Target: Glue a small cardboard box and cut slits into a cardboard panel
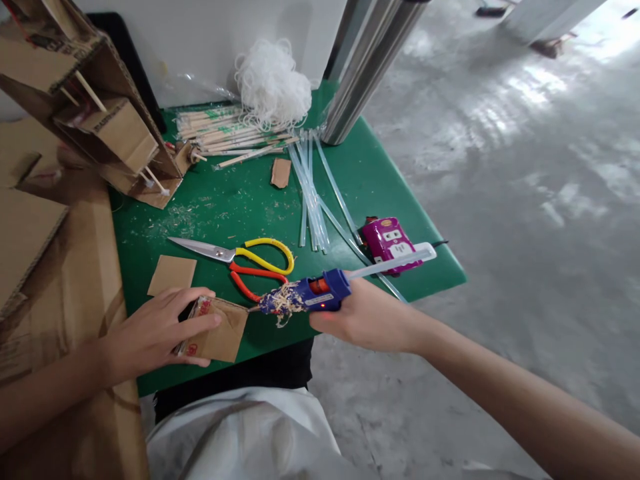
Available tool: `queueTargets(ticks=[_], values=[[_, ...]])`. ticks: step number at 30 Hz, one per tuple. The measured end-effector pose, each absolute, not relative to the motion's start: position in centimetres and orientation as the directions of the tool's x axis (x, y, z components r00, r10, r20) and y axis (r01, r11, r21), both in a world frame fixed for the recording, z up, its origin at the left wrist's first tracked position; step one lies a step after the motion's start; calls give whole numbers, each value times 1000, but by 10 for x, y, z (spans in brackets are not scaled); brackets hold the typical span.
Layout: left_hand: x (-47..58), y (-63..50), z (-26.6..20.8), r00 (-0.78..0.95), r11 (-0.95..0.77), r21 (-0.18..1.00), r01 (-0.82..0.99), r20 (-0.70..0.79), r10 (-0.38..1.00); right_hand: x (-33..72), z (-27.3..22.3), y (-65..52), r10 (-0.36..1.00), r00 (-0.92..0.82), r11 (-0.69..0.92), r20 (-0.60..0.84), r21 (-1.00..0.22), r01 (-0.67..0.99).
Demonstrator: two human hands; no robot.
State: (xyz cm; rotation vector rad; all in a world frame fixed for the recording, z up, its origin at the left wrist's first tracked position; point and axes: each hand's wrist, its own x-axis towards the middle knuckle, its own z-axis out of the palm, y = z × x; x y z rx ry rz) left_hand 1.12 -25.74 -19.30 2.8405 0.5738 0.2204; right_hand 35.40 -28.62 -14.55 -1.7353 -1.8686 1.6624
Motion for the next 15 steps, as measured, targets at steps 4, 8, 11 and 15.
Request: queueTargets(ticks=[4, 8, 11, 15], values=[[11, -257, -193, 910, -897, 259, 358, 116, 397, 356, -147, -287, 748, -334, -265, -573, -720, 642], [12, -257, -193, 913, -898, 254, 360, 102, 395, 355, -151, -290, 754, -320, -280, -574, -722, 633], [12, -257, -192, 913, -900, 246, 359, 106, 393, 355, -151, -293, 773, -263, -305, -577, -702, 644], [12, -257, -191, 911, -902, 225, 369, 103, 399, 359, -156, -293, 815, -364, -65, -450, -695, 716]])
